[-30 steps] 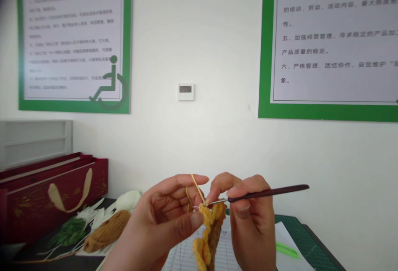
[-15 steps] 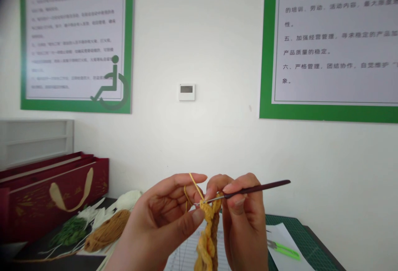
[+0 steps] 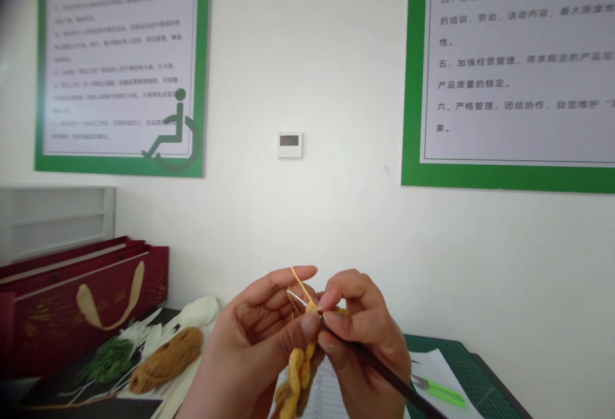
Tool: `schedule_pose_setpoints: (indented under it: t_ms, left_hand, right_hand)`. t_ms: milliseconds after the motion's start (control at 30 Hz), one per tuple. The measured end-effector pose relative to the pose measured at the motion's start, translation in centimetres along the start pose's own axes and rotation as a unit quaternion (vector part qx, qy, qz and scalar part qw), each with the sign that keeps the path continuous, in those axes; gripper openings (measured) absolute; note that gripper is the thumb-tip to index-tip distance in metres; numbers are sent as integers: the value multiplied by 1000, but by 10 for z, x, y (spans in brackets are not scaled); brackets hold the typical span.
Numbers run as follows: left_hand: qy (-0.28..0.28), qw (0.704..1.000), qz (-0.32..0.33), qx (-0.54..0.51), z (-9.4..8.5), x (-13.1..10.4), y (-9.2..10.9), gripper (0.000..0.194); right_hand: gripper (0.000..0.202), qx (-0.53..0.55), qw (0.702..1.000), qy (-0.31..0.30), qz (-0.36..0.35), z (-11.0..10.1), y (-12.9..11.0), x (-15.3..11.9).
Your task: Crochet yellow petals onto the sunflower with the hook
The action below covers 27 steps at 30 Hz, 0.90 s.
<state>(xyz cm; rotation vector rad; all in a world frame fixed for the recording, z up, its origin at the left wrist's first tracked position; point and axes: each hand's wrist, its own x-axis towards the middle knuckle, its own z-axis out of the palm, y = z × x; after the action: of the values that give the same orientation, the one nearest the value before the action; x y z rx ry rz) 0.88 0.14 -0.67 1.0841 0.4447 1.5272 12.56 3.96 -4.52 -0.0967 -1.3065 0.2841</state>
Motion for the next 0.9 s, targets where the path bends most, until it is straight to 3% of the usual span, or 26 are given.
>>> schedule_pose_setpoints:
  t_ms: [133,233,300,400,500,700,900]
  left_hand:
    - [22,998,-26,-43,6,2,-5,43]
    - [18,998,-31,-44,8,2,-7,42]
    - [14,1000,-10,-25,7,2,-5,45]
    - [6,1000,6,-3,4,2,-2,45]
    - [9,1000,-5,9,1,3,1,42]
    - [-20,1000,-16,6,-4,5,5,34]
    - [-45,997,-58,-13,-6,4,10,30]
  right_hand:
    - [35,-158,972,79,-153,-2,9,-12]
    - [49,-235,947,85,-202,-4,10,-17]
    - [44,-224,958,64,-170,-2,5,-16]
    - [20,-125,984,87,-87,6,-4,-8]
    - [5,-51,990,123,-51,10,-10,-1]
    - [7,3,994,105,12,0,-18,9]
    - [21,98,983,62,141,-3,-18,14]
